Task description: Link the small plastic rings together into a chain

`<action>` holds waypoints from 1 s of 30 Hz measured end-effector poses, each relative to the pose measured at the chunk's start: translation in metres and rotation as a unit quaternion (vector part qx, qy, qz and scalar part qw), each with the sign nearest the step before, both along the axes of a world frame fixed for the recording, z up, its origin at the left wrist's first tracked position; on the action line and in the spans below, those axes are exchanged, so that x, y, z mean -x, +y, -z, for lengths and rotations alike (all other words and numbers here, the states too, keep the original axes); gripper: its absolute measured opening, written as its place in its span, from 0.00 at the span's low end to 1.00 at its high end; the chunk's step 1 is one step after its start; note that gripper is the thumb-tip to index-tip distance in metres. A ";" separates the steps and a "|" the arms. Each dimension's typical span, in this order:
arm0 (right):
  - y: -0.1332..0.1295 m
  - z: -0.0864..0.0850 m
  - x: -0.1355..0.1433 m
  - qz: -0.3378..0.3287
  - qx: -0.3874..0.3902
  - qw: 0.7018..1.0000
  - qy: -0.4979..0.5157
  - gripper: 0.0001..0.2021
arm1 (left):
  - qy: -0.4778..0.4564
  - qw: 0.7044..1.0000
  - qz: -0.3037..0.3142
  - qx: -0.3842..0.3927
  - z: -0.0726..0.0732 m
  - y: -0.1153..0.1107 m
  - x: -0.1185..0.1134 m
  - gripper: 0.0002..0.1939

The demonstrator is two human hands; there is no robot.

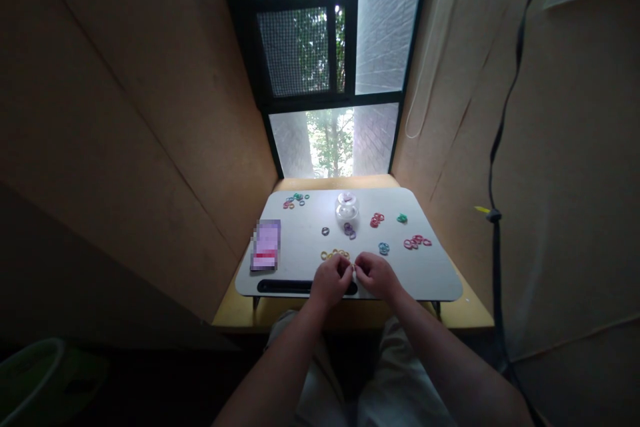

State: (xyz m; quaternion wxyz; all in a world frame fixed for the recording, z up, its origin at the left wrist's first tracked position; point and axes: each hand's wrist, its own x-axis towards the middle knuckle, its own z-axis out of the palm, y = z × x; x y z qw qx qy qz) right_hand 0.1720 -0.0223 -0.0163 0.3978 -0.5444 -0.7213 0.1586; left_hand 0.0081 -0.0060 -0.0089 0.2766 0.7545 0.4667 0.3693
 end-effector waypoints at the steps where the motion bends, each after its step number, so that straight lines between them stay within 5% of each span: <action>1: 0.000 0.000 0.000 -0.003 0.003 1.000 0.003 0.04 | 0.001 1.000 0.000 0.000 0.000 0.000 0.000 0.04; 30: 0.002 0.003 0.000 0.001 -0.001 1.000 -0.012 0.05 | 0.021 1.000 0.011 -0.013 0.002 0.001 -0.001 0.04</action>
